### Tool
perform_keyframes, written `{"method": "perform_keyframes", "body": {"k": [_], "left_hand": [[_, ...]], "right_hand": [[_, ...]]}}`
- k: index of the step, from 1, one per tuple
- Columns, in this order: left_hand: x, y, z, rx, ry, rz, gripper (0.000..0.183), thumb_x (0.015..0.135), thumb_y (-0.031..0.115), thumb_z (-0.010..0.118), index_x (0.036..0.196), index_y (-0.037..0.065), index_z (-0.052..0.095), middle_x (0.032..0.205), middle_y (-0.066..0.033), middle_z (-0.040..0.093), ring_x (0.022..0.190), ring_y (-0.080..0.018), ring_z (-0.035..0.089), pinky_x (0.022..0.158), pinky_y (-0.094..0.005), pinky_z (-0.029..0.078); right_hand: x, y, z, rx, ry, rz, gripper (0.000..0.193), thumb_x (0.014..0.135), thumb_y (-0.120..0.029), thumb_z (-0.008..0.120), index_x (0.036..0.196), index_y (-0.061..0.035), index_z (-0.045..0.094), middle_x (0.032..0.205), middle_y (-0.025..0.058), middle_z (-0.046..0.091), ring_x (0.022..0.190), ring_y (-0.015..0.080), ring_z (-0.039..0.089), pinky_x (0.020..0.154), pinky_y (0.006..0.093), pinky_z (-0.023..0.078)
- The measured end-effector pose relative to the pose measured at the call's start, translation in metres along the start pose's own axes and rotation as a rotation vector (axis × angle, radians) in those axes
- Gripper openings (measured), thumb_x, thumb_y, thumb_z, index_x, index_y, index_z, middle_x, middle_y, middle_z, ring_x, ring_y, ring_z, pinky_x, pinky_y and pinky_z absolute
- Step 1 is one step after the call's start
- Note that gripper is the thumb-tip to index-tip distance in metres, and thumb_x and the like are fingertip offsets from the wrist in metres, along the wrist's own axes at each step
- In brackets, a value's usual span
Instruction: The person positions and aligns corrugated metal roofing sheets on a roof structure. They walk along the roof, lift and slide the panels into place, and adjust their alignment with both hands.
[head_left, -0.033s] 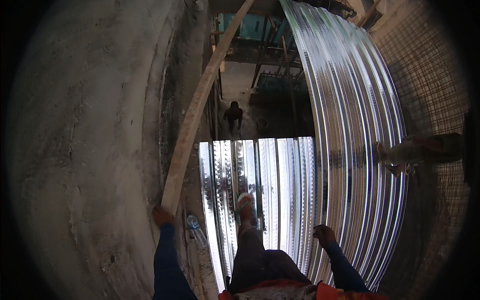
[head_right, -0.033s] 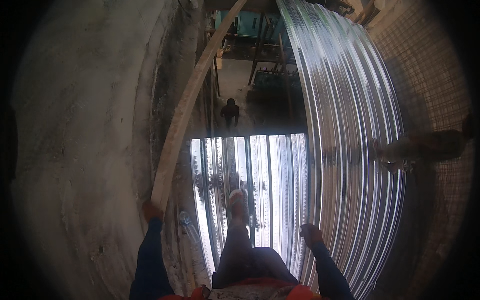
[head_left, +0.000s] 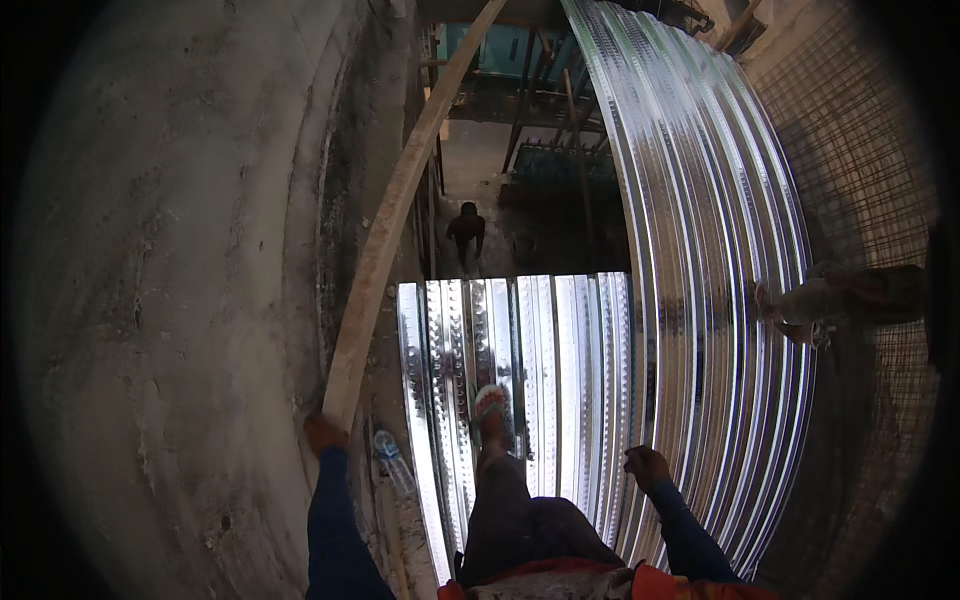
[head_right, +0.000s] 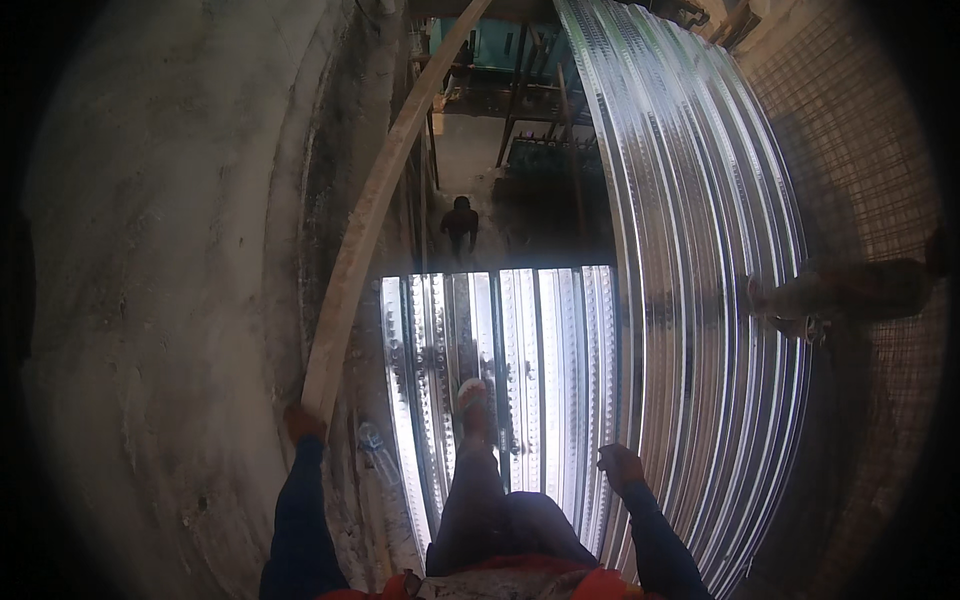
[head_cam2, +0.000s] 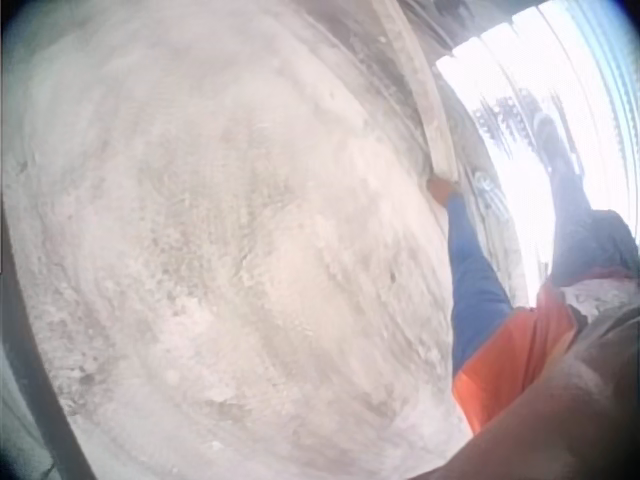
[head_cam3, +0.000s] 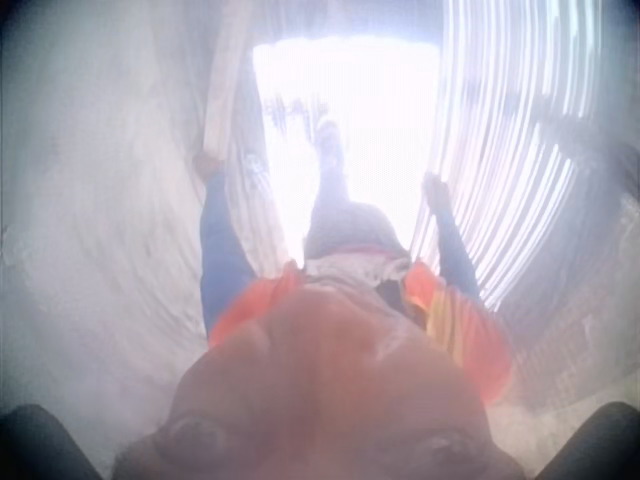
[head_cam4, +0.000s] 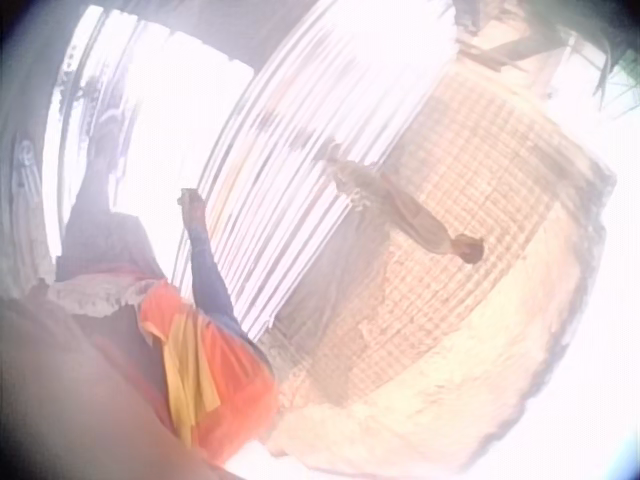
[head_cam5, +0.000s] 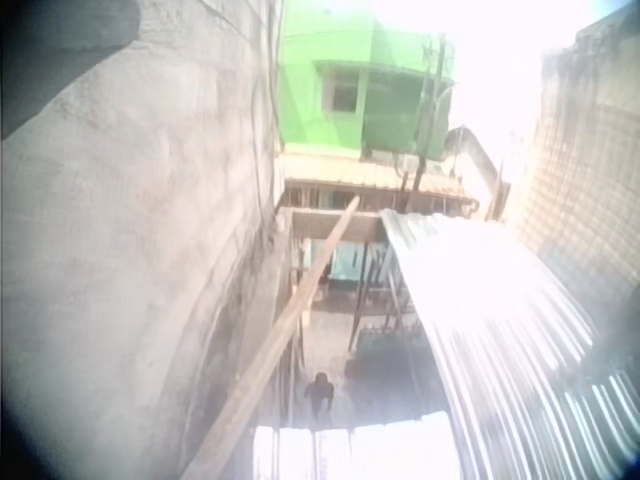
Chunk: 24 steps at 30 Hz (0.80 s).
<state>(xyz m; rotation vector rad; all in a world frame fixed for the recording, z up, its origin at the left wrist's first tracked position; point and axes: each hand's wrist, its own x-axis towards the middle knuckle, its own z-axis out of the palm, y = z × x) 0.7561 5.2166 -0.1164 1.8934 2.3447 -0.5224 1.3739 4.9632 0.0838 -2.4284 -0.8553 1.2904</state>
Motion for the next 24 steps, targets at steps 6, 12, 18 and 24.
{"method": "perform_keyframes", "body": {"k": [6,12,18,24], "left_hand": [[0.014,0.006,-0.020,-0.116,-0.335,-0.111,0.086,0.065,0.027,0.077,0.129,0.000,0.025,0.128,-0.0211,0.041,0.112,-0.0331,0.048,0.092,-0.0391,0.044],[0.003,0.022,-0.063,-0.141,-0.320,0.006,0.088,0.065,0.025,0.076,0.130,-0.002,0.024,0.120,-0.0209,0.051,0.106,-0.0349,0.053,0.091,-0.0406,0.044],[-0.036,0.069,-0.153,-0.166,-0.615,-0.025,0.095,0.060,0.034,0.077,0.130,-0.003,0.025,0.112,-0.0255,0.054,0.102,-0.0357,0.056,0.087,-0.0407,0.046],[-0.134,0.140,-0.226,-0.335,-0.720,0.162,0.081,0.062,0.046,0.072,0.116,-0.002,0.036,0.106,-0.0272,0.056,0.097,-0.0378,0.058,0.086,-0.0411,0.046]], "right_hand": [[0.049,0.024,0.021,-0.244,-0.116,-0.236,0.029,0.091,-0.025,0.047,0.095,0.0013,0.059,0.073,0.0099,0.065,0.070,0.0180,0.063,0.066,0.0295,0.049],[0.068,0.015,0.006,-0.326,-0.179,-0.169,0.023,0.082,-0.023,0.052,0.094,-0.0054,0.061,0.086,0.0123,0.063,0.081,0.0276,0.061,0.073,0.0381,0.048],[0.111,0.003,0.017,-0.403,-0.049,-0.331,0.034,0.087,-0.032,0.047,0.087,-0.0015,0.062,0.080,0.0126,0.065,0.075,0.0229,0.063,0.072,0.0336,0.049],[0.163,-0.103,0.089,-0.013,-0.333,-0.168,0.043,0.089,-0.042,0.045,0.092,-0.0019,0.059,0.086,0.0098,0.064,0.082,0.0190,0.060,0.072,0.0324,0.047]]}}
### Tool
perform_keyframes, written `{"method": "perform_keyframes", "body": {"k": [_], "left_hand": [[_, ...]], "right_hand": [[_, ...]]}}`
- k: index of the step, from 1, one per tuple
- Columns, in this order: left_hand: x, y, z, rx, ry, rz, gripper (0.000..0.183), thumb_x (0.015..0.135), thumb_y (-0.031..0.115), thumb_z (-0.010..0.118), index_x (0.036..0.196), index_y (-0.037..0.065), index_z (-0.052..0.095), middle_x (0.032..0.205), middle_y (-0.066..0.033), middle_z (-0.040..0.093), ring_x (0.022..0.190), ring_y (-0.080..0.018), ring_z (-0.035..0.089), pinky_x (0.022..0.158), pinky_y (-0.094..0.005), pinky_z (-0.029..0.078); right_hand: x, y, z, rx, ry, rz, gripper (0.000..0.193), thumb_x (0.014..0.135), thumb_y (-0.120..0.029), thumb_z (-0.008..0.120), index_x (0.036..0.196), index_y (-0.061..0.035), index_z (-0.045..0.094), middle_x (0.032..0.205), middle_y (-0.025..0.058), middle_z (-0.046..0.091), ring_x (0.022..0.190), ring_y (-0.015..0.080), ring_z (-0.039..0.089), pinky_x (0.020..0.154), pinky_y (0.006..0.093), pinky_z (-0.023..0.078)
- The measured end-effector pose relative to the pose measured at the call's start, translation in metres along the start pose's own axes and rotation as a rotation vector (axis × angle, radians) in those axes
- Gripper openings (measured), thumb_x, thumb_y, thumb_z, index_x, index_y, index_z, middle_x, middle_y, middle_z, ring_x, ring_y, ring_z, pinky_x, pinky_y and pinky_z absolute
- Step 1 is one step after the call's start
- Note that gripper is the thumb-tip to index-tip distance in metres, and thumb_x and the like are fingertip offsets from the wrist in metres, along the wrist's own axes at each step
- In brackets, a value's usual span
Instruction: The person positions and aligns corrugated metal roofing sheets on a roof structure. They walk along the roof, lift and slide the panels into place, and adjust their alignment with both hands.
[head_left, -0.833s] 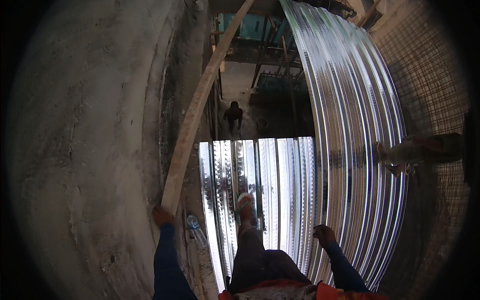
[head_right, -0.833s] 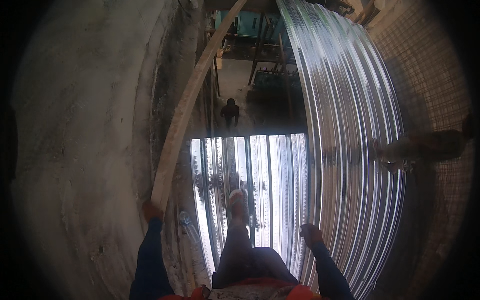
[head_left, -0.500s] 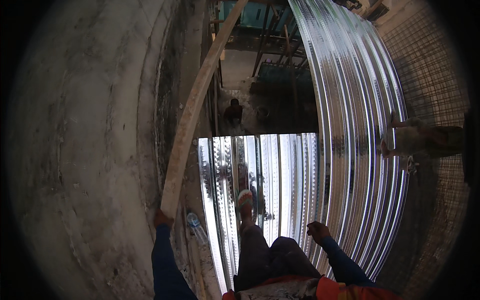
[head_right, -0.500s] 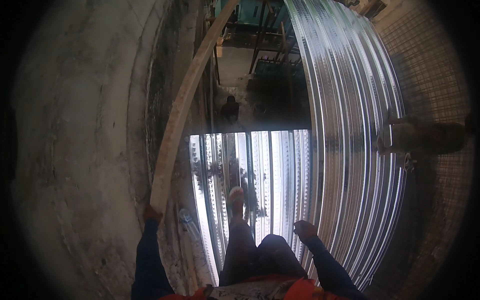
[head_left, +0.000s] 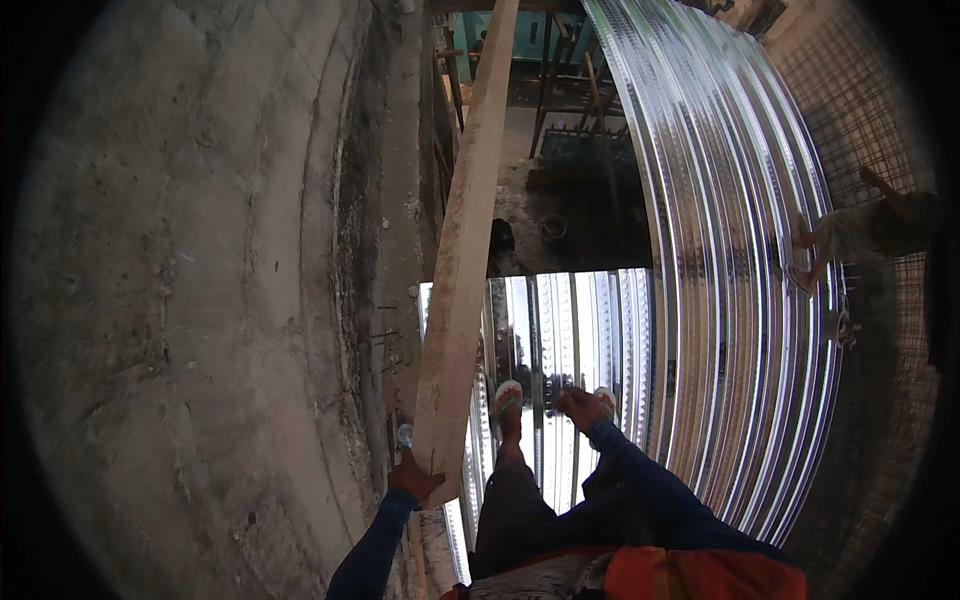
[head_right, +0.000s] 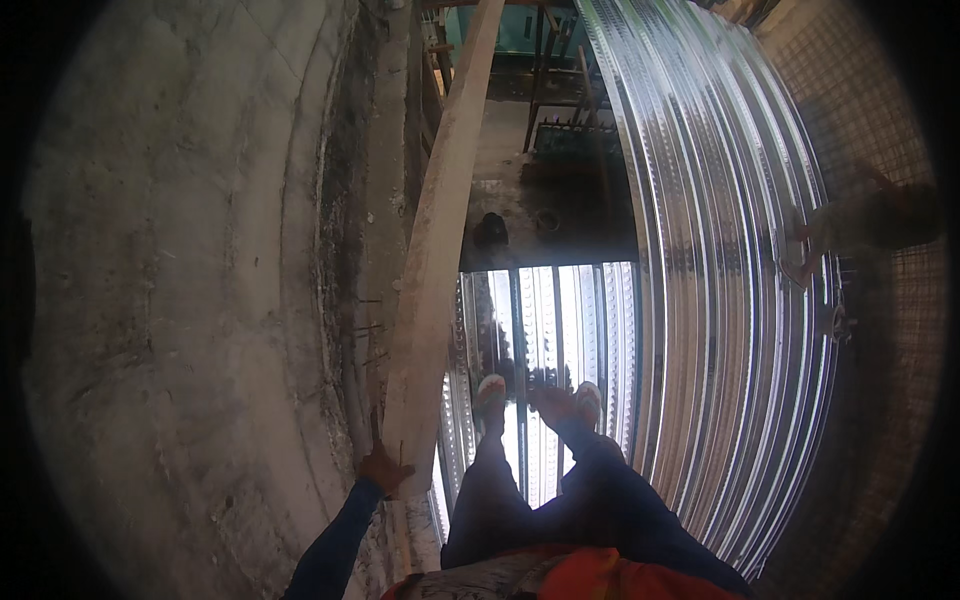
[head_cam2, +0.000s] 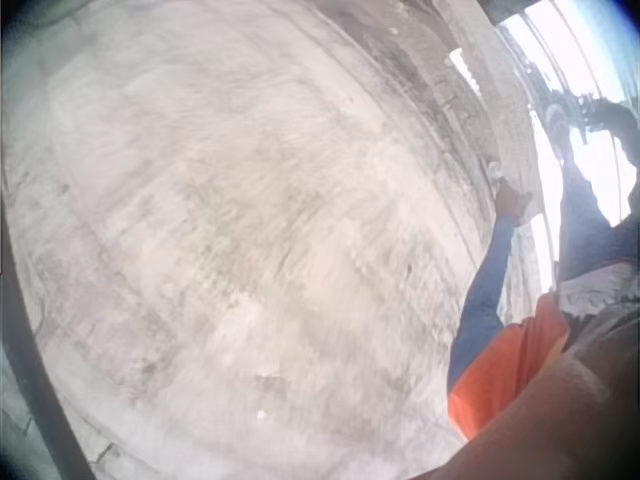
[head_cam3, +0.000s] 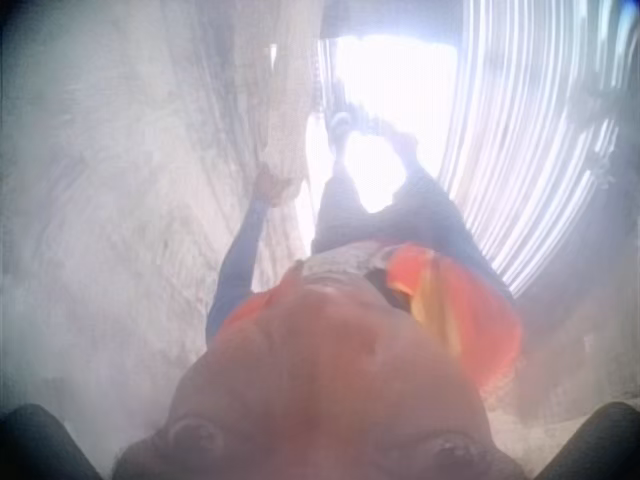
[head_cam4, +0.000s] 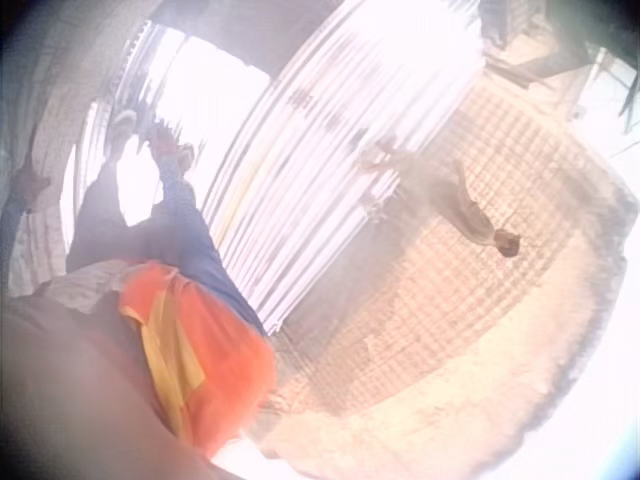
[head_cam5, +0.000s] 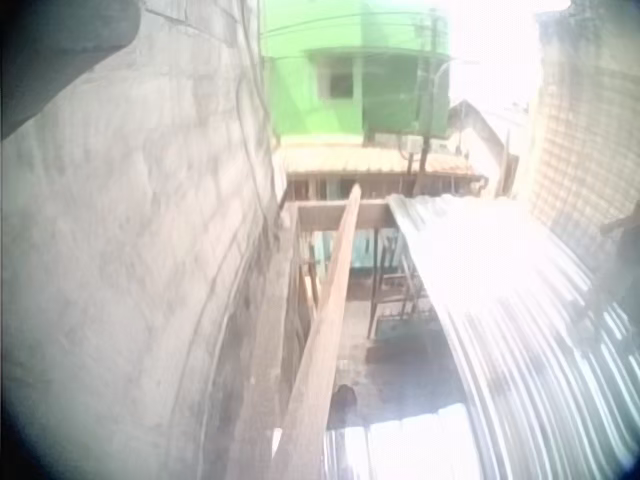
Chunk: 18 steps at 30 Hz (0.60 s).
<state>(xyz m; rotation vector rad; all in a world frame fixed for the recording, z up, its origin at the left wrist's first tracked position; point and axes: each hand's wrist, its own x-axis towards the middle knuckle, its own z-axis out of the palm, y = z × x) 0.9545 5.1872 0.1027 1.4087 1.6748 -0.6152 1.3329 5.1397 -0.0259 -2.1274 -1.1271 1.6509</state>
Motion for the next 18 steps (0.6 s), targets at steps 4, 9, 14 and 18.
{"method": "perform_keyframes", "body": {"k": [4,9,14,18], "left_hand": [[-0.050,0.085,0.041,-0.025,-0.072,-0.029,0.083,0.062,0.047,0.071,0.118,-0.002,0.033,0.103,-0.0265,0.058,0.095,-0.0394,0.058,0.084,-0.0425,0.046],[-0.104,0.179,0.095,-0.094,-0.052,0.082,0.077,0.068,0.044,0.067,0.119,-0.003,0.032,0.102,-0.0263,0.058,0.093,-0.0392,0.058,0.084,-0.0426,0.046],[-0.099,0.224,0.240,-0.106,-0.093,0.399,0.076,0.071,0.044,0.063,0.115,-0.009,0.031,0.094,-0.0291,0.059,0.085,-0.0408,0.060,0.078,-0.0425,0.049],[-0.153,0.311,0.220,-0.320,-0.146,0.386,0.078,0.071,0.046,0.063,0.114,-0.010,0.030,0.092,-0.0297,0.059,0.081,-0.0415,0.061,0.076,-0.0423,0.050]], "right_hand": [[-0.005,-0.068,0.017,0.874,-0.235,0.185,0.065,0.086,-0.058,0.040,0.127,-0.0065,0.041,0.117,0.0128,0.054,0.101,0.0253,0.054,0.084,0.0389,0.045],[-0.034,-0.024,0.001,0.831,-0.033,-0.003,0.080,0.083,-0.067,0.036,0.130,-0.0021,0.037,0.121,0.0159,0.049,0.104,0.0258,0.052,0.090,0.0357,0.042],[-0.070,0.039,-0.086,0.956,-0.003,0.267,0.090,0.077,-0.074,0.036,0.128,-0.0009,0.041,0.114,0.0185,0.054,0.097,0.0251,0.056,0.087,0.0353,0.045],[-0.123,0.033,-0.168,1.021,-0.037,0.127,0.076,0.084,-0.066,0.031,0.122,-0.0025,0.048,0.106,0.0125,0.060,0.091,0.0201,0.061,0.082,0.0313,0.049]]}}
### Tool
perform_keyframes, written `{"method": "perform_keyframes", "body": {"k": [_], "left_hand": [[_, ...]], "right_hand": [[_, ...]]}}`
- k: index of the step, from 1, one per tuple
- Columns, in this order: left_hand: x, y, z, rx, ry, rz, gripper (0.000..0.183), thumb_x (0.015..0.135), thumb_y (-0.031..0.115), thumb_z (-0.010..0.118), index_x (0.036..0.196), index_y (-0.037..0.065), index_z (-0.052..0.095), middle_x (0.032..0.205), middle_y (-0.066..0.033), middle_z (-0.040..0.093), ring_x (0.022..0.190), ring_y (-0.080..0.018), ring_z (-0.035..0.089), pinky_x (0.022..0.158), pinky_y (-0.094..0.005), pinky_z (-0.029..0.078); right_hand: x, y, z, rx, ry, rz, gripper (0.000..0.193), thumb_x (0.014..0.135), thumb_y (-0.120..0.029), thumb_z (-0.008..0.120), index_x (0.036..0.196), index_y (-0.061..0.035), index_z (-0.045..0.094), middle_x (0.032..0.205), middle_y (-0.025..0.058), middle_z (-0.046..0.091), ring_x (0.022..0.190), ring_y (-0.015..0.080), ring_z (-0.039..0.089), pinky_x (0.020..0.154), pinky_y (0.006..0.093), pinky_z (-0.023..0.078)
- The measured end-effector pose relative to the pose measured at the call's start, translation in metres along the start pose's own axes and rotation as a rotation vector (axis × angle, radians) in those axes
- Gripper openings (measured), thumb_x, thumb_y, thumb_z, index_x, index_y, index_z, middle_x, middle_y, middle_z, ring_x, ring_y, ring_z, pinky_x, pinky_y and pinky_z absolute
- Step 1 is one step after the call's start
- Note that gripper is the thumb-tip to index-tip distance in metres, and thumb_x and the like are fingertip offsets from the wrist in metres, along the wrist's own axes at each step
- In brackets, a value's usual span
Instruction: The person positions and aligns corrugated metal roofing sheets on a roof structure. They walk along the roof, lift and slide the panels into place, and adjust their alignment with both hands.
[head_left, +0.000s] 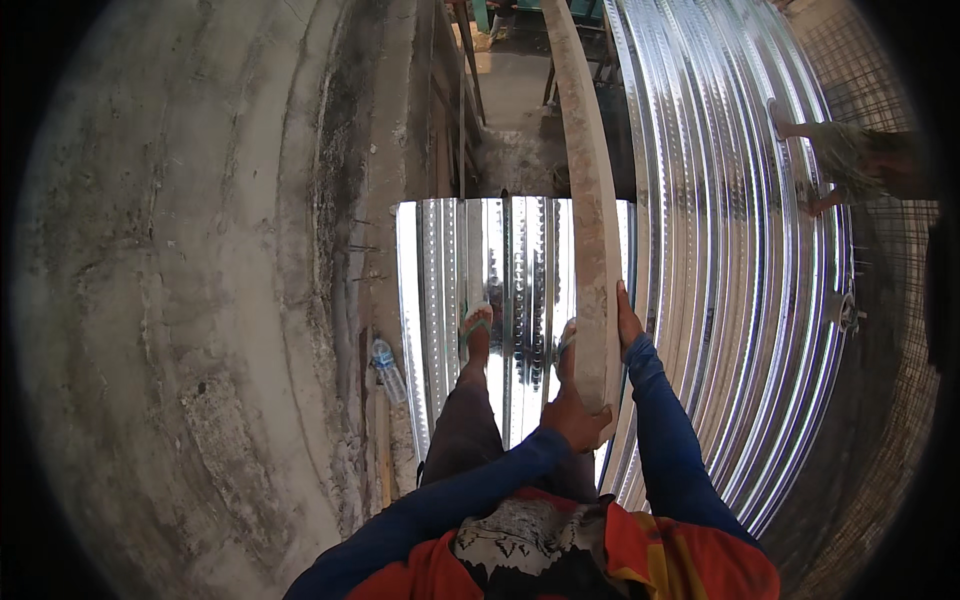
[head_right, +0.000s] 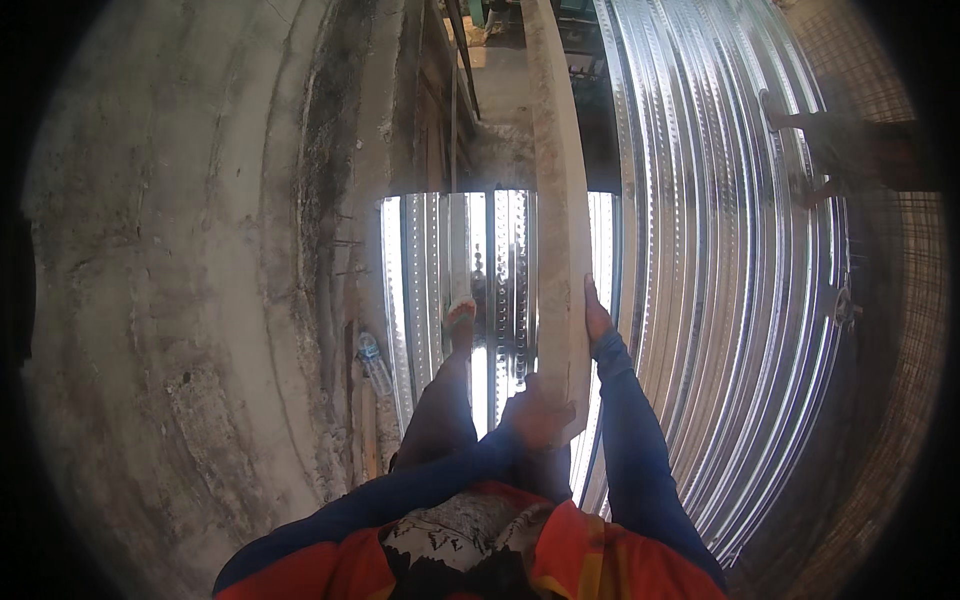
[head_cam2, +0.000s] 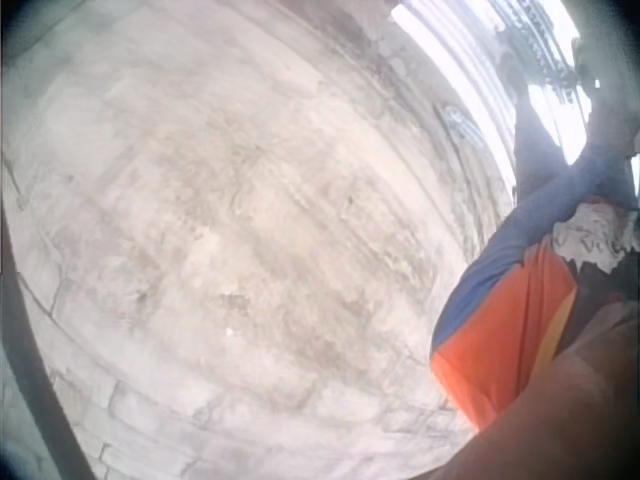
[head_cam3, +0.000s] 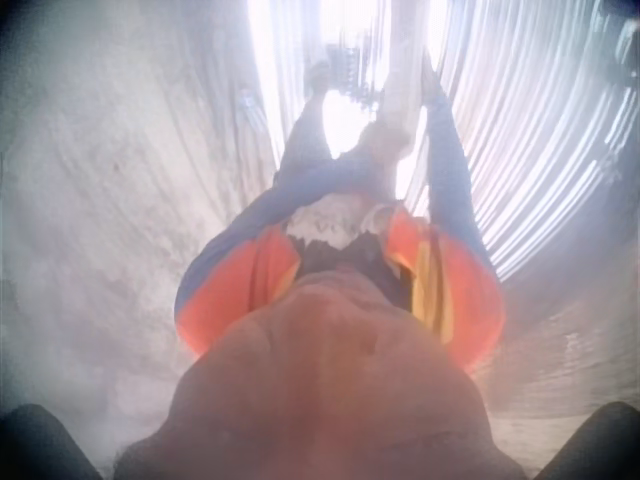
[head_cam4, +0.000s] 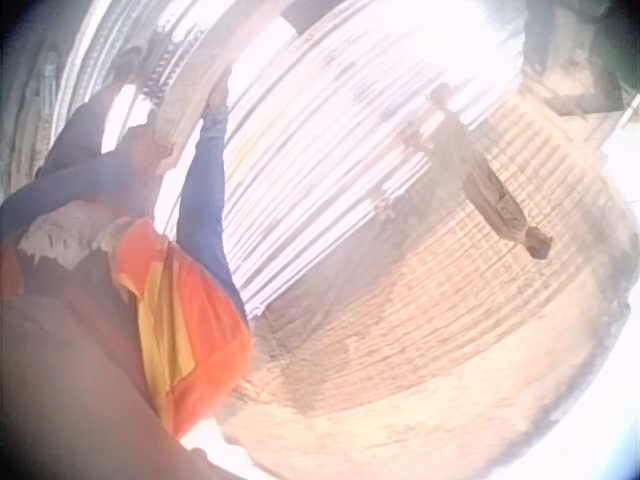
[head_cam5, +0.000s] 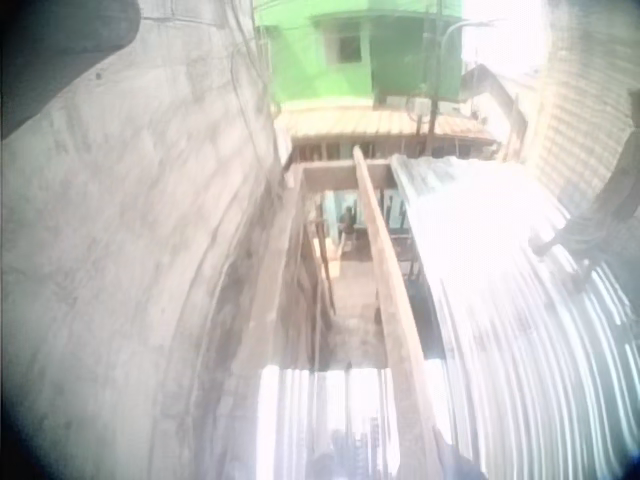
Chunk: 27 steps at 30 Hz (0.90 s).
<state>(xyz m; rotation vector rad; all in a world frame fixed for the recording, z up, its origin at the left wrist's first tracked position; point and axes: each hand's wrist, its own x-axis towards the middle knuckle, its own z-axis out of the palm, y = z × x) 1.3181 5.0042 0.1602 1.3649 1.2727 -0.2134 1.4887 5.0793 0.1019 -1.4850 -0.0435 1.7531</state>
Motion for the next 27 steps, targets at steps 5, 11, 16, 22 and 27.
{"method": "perform_keyframes", "body": {"k": [5,11,16,22,27], "left_hand": [[-0.007,0.032,0.047,-0.066,0.071,0.248,0.083,0.069,0.054,0.065,0.113,-0.006,0.030,0.088,-0.0265,0.059,0.077,-0.0404,0.062,0.070,-0.0425,0.051],[-0.025,0.039,0.027,-0.051,-0.135,0.336,0.059,0.079,0.053,0.056,0.093,-0.003,0.045,0.086,-0.0219,0.059,0.079,-0.0320,0.060,0.071,-0.0359,0.047],[0.048,0.020,0.007,-0.577,-0.158,0.132,0.055,0.092,0.049,0.038,0.087,-0.003,0.056,0.082,-0.0104,0.059,0.078,-0.0169,0.055,0.074,-0.0300,0.045],[0.177,0.071,-0.032,-0.806,-0.133,-0.028,0.076,0.084,0.065,0.036,0.120,-0.001,0.044,0.108,-0.0183,0.056,0.093,-0.0257,0.057,0.081,-0.0370,0.047],[0.215,0.114,-0.049,-1.016,-0.211,-0.078,0.085,0.079,0.072,0.035,0.125,0.001,0.041,0.115,-0.0183,0.052,0.101,-0.0258,0.053,0.088,-0.0374,0.043]], "right_hand": [[-0.027,-0.021,-0.044,0.094,-0.032,-0.042,0.069,0.087,-0.063,0.031,0.117,-0.0042,0.051,0.096,0.0104,0.061,0.081,0.0185,0.061,0.074,0.0314,0.051],[-0.033,0.029,-0.088,0.410,-0.478,0.057,0.065,0.089,-0.060,0.030,0.112,-0.0028,0.051,0.091,0.0100,0.060,0.075,0.0169,0.058,0.069,0.0320,0.051],[-0.039,0.067,-0.114,0.280,-0.455,-0.072,0.067,0.089,-0.059,0.030,0.116,-0.0006,0.049,0.097,0.0117,0.059,0.081,0.0177,0.058,0.072,0.0324,0.050],[-0.074,0.099,-0.146,0.163,-0.260,0.001,0.067,0.089,-0.058,0.030,0.118,0.0000,0.047,0.101,0.0128,0.058,0.084,0.0185,0.058,0.075,0.0328,0.049],[-0.112,0.131,-0.156,0.046,-0.040,0.102,0.067,0.090,-0.058,0.030,0.120,0.0004,0.045,0.103,0.0136,0.058,0.087,0.0192,0.058,0.077,0.0331,0.048]]}}
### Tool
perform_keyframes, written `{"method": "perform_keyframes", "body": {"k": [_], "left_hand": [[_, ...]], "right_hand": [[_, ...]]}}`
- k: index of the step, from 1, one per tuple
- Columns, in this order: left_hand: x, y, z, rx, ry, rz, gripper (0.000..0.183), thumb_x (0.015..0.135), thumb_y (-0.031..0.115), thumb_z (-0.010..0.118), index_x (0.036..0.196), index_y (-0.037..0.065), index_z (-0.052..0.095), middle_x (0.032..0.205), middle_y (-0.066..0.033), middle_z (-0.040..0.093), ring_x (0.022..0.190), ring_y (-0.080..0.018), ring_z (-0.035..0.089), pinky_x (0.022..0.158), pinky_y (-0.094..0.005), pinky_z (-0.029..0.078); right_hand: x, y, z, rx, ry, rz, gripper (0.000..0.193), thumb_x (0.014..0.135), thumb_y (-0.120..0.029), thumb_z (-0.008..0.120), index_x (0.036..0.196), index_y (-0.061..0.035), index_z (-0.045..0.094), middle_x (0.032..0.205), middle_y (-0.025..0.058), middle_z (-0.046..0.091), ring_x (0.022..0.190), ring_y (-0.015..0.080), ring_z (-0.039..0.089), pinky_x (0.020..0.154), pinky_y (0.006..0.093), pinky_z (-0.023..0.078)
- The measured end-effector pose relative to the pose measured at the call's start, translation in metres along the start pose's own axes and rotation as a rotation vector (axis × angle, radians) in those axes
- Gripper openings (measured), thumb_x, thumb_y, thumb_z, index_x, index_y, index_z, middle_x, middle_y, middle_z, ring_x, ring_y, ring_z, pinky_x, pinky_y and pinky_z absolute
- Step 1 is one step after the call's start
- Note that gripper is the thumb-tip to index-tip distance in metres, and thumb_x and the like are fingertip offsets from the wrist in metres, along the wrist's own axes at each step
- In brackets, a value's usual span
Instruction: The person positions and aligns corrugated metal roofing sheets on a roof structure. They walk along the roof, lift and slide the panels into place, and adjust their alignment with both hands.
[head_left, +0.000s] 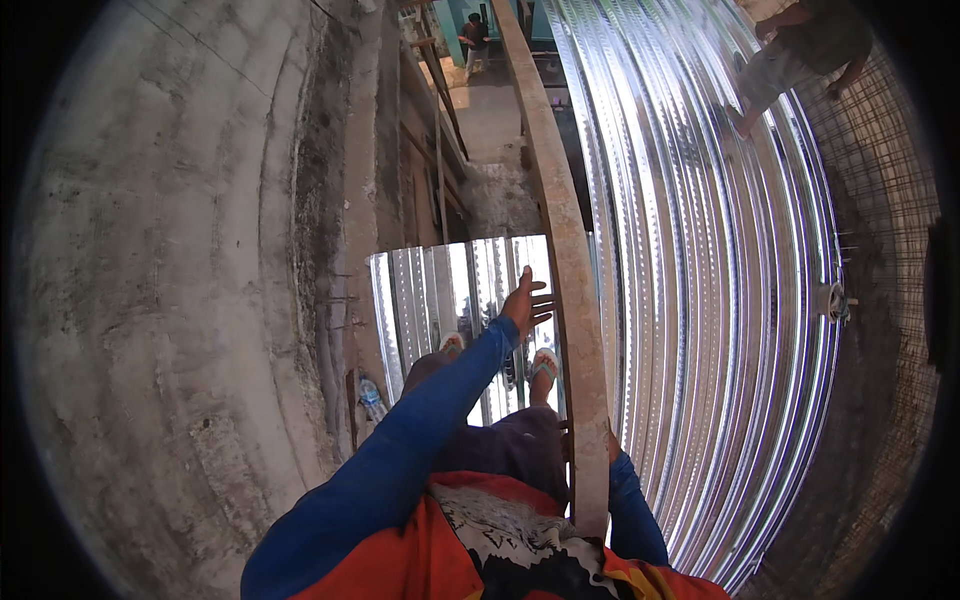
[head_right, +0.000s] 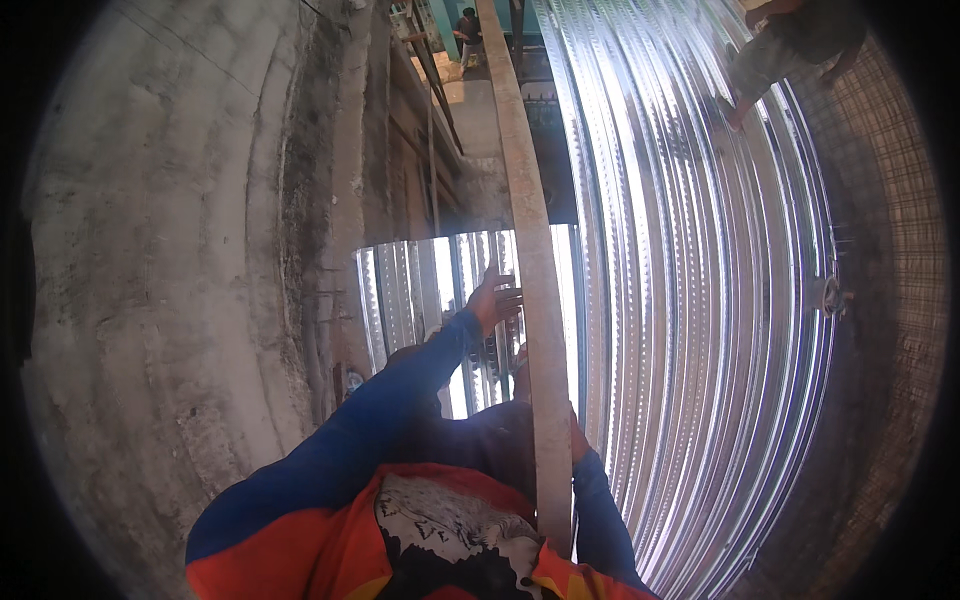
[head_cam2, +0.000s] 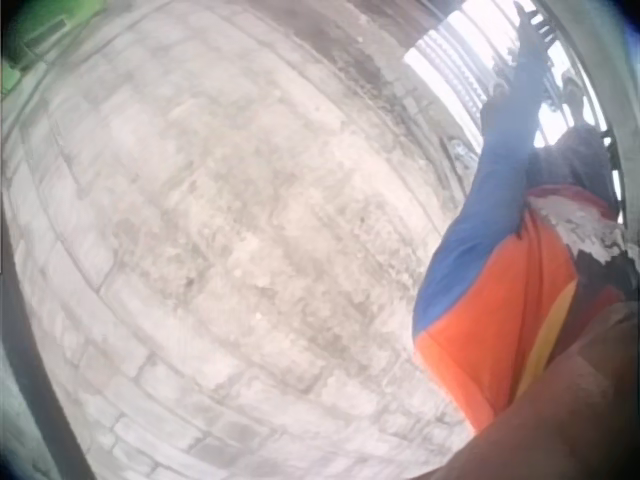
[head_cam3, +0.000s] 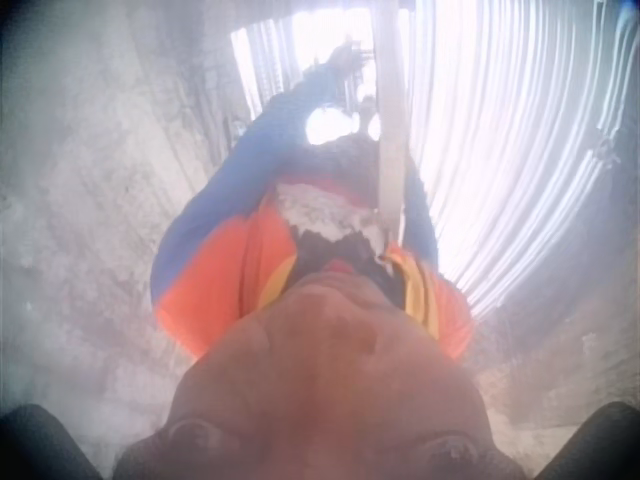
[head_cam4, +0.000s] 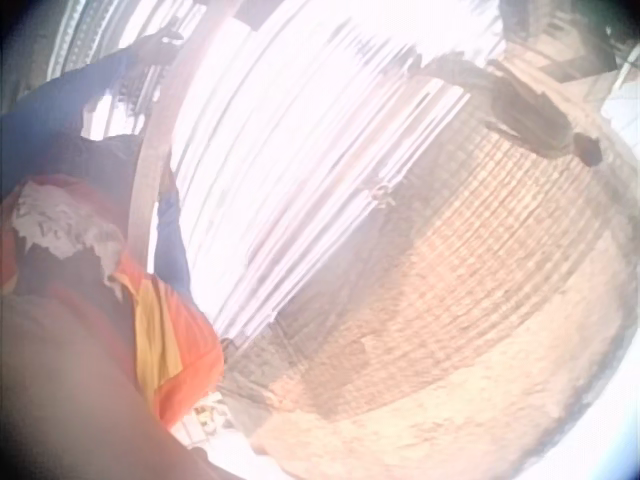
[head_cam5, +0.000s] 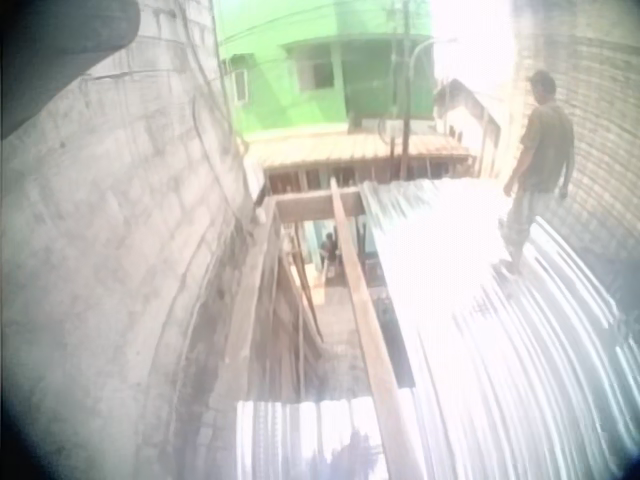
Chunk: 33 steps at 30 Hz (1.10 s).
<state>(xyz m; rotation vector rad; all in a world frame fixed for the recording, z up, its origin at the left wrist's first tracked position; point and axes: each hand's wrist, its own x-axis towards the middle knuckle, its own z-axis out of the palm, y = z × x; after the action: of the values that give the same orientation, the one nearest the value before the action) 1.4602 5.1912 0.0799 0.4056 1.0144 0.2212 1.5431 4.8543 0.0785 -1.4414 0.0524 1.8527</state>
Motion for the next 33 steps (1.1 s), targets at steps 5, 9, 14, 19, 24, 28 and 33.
{"method": "perform_keyframes", "body": {"k": [5,9,14,19,24,28,33], "left_hand": [[0.056,0.028,0.013,-0.379,-0.267,-0.093,0.091,0.075,0.078,0.032,0.132,0.007,0.033,0.123,-0.0133,0.045,0.102,-0.0247,0.049,0.089,-0.0391,0.040],[0.065,0.024,-0.005,-0.548,-0.485,-0.096,0.086,0.077,0.076,0.029,0.134,0.012,0.032,0.125,-0.0112,0.045,0.108,-0.0234,0.048,0.092,-0.0390,0.039],[0.042,0.055,-0.051,-0.332,-0.204,-0.087,0.086,0.079,0.074,0.029,0.140,0.014,0.024,0.137,-0.0107,0.036,0.122,-0.0231,0.039,0.101,-0.0388,0.032],[0.047,0.056,-0.088,-0.338,-0.214,-0.181,0.090,0.079,0.074,0.027,0.142,0.010,0.016,0.144,-0.0113,0.024,0.129,-0.0251,0.029,0.105,-0.0376,0.025],[0.042,0.064,-0.090,-0.086,0.048,-0.249,0.092,0.080,0.073,0.027,0.141,0.006,0.014,0.146,-0.0145,0.016,0.134,-0.0251,0.018,0.108,-0.0331,0.014],[0.041,0.072,-0.100,0.049,0.025,-0.172,0.089,0.082,0.071,0.026,0.139,0.002,0.022,0.144,-0.0170,0.023,0.132,-0.0258,0.022,0.107,-0.0320,0.017],[0.038,0.076,-0.099,0.132,0.100,-0.186,0.087,0.083,0.069,0.026,0.136,0.000,0.028,0.139,-0.0193,0.031,0.129,-0.0281,0.028,0.105,-0.0335,0.022]], "right_hand": [[-0.020,0.029,0.015,-0.137,0.196,0.153,0.068,0.090,-0.057,0.030,0.122,0.0009,0.044,0.106,0.0145,0.057,0.090,0.0199,0.058,0.079,0.0334,0.047],[-0.032,0.039,0.046,-0.224,0.299,0.270,0.068,0.090,-0.057,0.030,0.124,0.0013,0.042,0.108,0.0152,0.056,0.092,0.0204,0.057,0.080,0.0337,0.047],[-0.014,-0.006,0.099,-0.319,0.341,0.300,0.069,0.090,-0.056,0.031,0.125,0.0018,0.041,0.111,0.0160,0.056,0.095,0.0211,0.057,0.082,0.0340,0.046],[0.060,-0.201,0.193,-0.123,0.534,-0.194,0.075,0.087,-0.061,0.032,0.136,-0.0047,0.030,0.126,0.0208,0.045,0.108,0.0265,0.053,0.092,0.0394,0.040],[0.164,-0.288,0.240,-1.008,0.763,-0.454,0.076,0.081,-0.049,0.055,0.131,0.0040,0.031,0.113,0.0275,0.053,0.102,0.0373,0.056,0.087,0.0401,0.044],[0.192,-0.301,0.253,-0.996,0.834,-0.179,0.074,0.075,-0.050,0.061,0.119,0.0061,0.041,0.103,0.0297,0.057,0.098,0.0409,0.057,0.085,0.0403,0.045],[0.215,-0.303,0.237,-0.935,0.800,-0.176,0.074,0.072,-0.054,0.062,0.111,0.0077,0.046,0.097,0.0301,0.059,0.095,0.0396,0.058,0.081,0.0399,0.046]]}}
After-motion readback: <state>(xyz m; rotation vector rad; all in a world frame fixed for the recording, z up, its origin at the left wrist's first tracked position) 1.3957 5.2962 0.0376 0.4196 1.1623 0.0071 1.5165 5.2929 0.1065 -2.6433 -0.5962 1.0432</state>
